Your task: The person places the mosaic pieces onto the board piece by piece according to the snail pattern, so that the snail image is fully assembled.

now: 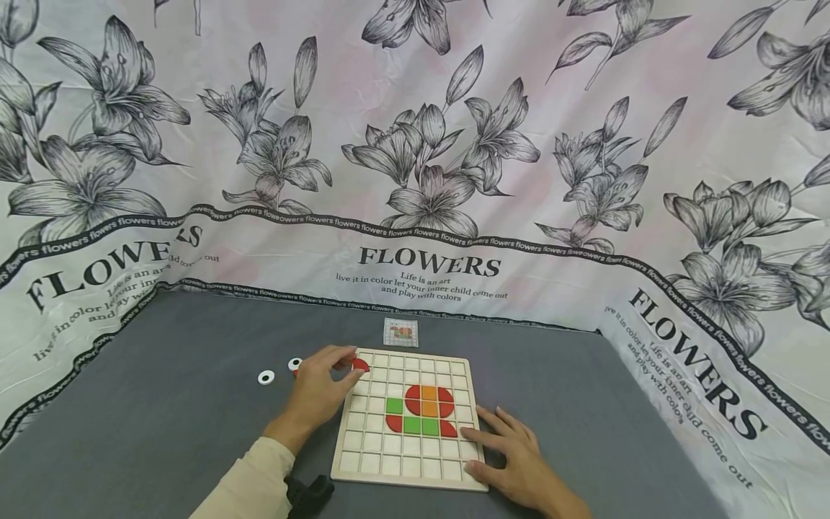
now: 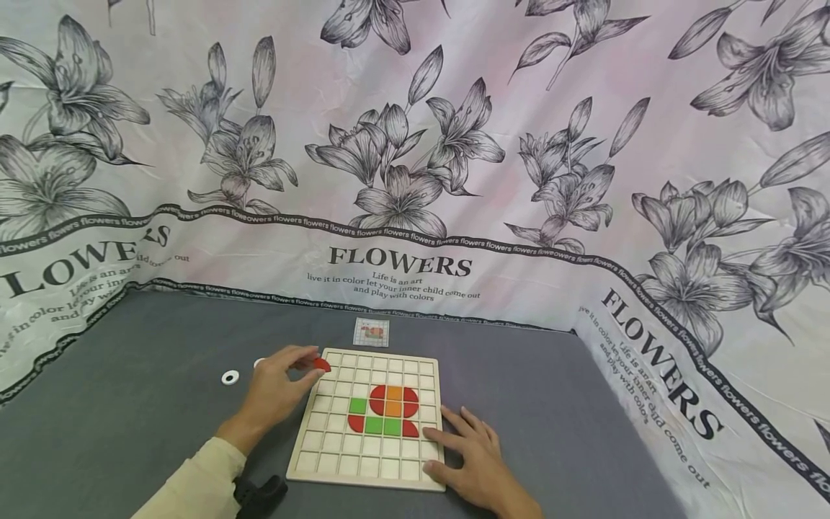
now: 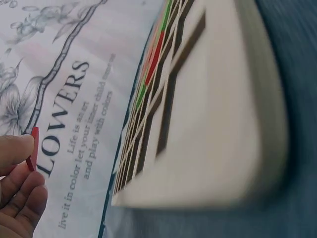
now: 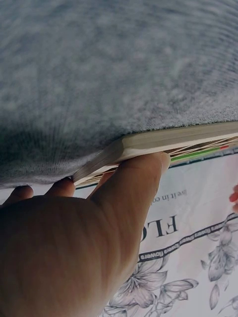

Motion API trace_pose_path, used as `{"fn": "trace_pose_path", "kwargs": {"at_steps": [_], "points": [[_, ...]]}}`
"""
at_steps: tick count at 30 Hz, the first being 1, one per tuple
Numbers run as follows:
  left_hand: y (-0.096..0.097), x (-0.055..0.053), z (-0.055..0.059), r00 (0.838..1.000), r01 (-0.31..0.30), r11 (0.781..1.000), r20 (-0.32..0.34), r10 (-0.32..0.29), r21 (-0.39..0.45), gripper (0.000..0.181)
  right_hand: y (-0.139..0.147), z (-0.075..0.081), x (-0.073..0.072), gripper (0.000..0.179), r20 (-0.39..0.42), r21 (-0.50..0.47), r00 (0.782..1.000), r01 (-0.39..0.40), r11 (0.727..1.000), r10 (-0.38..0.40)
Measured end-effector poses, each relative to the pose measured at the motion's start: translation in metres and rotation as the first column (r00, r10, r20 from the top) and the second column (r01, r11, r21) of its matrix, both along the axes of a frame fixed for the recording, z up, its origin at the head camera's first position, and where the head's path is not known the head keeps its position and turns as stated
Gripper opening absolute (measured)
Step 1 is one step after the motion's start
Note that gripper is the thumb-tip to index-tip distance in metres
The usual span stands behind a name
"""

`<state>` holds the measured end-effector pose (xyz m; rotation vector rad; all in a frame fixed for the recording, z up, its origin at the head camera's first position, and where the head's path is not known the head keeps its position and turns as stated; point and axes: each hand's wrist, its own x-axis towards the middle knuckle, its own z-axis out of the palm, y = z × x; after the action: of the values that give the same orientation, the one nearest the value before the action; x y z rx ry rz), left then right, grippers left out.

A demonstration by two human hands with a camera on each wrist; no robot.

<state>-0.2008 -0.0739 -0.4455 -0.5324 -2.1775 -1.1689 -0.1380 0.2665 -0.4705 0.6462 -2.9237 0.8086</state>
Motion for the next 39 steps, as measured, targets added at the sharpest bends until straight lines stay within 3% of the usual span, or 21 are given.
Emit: {"fn": "trace_pose_path", "kwargs": {"at_steps": [9,15,23,31,39], "points": [[0.022,-0.007,-0.002,0.998,0.056,0.998,0.021,-0.057,0.035,0.036,0.0,-0.001,0.0,0.051,0.01,-0.002,1.0,0.006,1.0,-0.006],[0.035,-0.011,-0.01,0.991,0.077,0.997,0.109,-0.08,0.026,0.034,-0.001,-0.001,0.0,0.05,0.01,-0.005,1.0,-0.001,1.0,0.001],[0.045,-0.014,-0.023,0.97,0.148,0.987,0.184,-0.156,0.057,0.032,0.001,-0.002,-0.001,0.049,-0.004,-0.025,1.0,-0.013,1.0,0.013],[0.047,-0.017,-0.031,0.961,0.167,0.985,0.218,-0.173,0.043,0.031,0.001,-0.002,-0.001,0.051,0.028,-0.018,1.0,-0.009,1.0,0.01],[0.049,-0.018,-0.031,0.963,0.131,0.99,0.246,-0.113,-0.06,0.031,0.0,-0.001,-0.001,0.051,0.017,-0.005,1.0,0.004,1.0,-0.004]]}}
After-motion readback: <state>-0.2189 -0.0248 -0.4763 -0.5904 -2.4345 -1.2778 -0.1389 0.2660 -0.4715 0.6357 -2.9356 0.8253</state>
